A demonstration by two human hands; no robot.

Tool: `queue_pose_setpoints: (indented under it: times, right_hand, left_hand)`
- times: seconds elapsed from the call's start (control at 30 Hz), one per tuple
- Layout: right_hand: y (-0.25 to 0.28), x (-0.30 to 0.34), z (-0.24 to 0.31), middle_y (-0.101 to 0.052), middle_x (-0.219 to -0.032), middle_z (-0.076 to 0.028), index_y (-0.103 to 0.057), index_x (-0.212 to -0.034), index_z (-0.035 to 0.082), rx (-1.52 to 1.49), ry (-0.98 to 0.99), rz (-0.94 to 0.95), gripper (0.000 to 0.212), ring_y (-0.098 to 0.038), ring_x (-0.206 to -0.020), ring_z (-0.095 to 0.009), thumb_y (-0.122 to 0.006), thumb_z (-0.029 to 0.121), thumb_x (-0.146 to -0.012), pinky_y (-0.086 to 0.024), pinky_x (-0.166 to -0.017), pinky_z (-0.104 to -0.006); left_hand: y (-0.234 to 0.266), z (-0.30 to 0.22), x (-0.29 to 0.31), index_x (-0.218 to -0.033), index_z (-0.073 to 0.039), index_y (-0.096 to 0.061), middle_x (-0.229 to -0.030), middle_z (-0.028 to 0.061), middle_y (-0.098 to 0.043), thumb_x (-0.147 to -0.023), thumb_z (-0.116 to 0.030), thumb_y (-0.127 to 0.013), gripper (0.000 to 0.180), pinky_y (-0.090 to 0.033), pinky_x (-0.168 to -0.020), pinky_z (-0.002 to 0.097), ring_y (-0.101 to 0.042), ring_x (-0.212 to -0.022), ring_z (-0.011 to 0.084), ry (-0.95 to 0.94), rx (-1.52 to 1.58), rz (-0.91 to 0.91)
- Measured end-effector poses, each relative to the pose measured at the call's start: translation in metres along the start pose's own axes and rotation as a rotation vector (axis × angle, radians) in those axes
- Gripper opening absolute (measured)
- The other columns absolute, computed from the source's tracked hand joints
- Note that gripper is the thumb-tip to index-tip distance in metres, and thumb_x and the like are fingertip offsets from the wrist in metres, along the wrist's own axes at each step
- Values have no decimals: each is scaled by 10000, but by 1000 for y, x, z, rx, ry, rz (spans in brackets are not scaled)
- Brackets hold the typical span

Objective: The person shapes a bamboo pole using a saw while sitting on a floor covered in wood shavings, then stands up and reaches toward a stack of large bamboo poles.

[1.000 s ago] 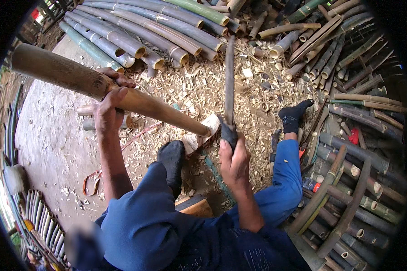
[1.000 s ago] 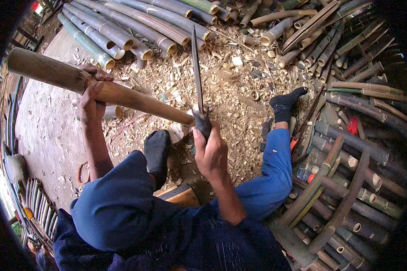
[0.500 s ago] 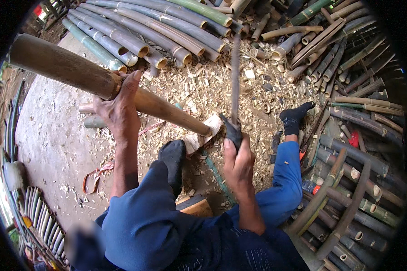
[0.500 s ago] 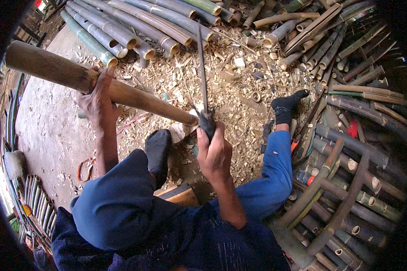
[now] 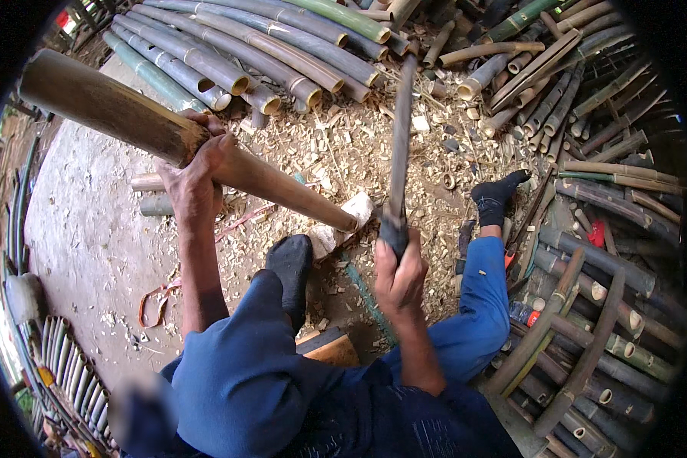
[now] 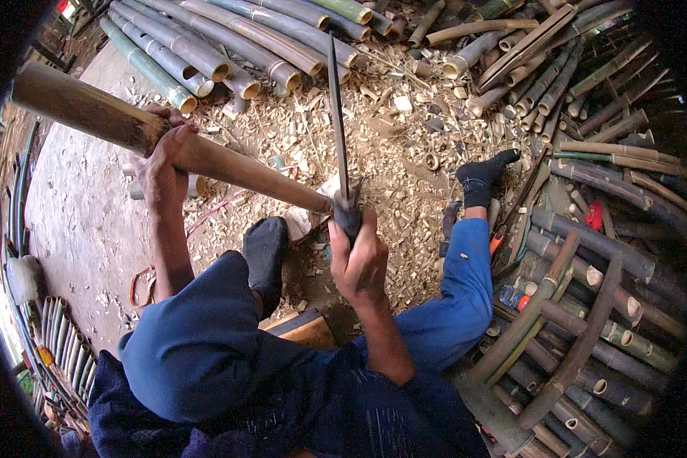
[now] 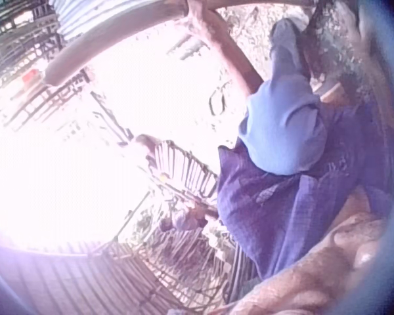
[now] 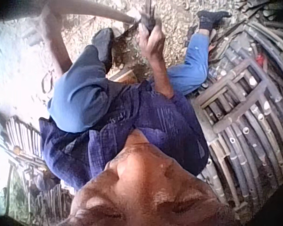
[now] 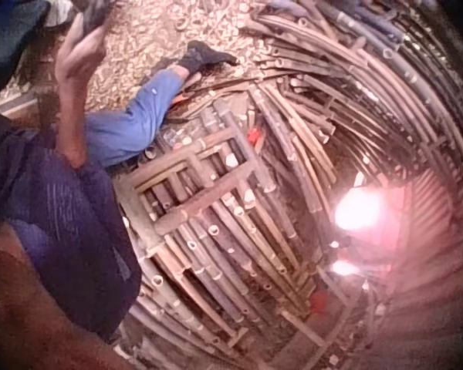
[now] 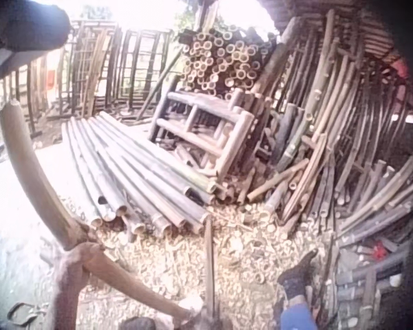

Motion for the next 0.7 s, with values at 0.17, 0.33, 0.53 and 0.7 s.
queue_pose_setpoints:
  times: [0.17, 0.33, 0.53, 0.7]
  right_hand:
    - [-49, 16, -155, -682, -912, -311, -581, -1143, -19, 429, -363, 253, 518, -671, -931, -496, -480, 471, -1009, -509, -823, -569]
    - [-16, 3, -57, -680, -832, -261, -568, -1097, -33, 50, -354, 205, 534, -687, -847, -453, -527, 491, -1000, -516, -726, -519]
    - [-32, 16, -91, -691, -861, -266, -553, -1109, -51, 23, -101, 59, 482, -690, -845, -465, -533, 420, -1007, -531, -679, -511]
    - [-33, 14, -141, -662, -963, -352, -537, -1161, -75, 231, -516, 388, 631, -641, -967, -527, -469, 530, -994, -492, -846, -578]
  left_hand:
    - [-22, -3, -2, -1158, 50, -580, -1019, 114, -645, -697, 45, -756, 493, -551, -798, 320, -641, -910, 194, -7, -87, 29]
    - [-14, -11, 6, -1165, -6, -540, -964, 105, -596, -685, 21, -742, 522, -542, -839, 368, -619, -900, 213, 24, -7, 172]
    - [-17, -12, -5, -1194, -19, -514, -948, 104, -592, -672, -54, -779, 587, -539, -844, 397, -616, -903, 224, 25, 61, 372]
    - [-35, -14, 18, -1174, 30, -557, -1010, 116, -640, -734, -85, -827, 529, -551, -824, 375, -648, -929, 212, 99, -58, -3]
Point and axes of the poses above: each hand's wrist, its own x-axis away from the middle knuckle, its own y-axis out of the back of the hand, z = x × y, the point moved 3 cm from there along -x, towards the middle knuckle
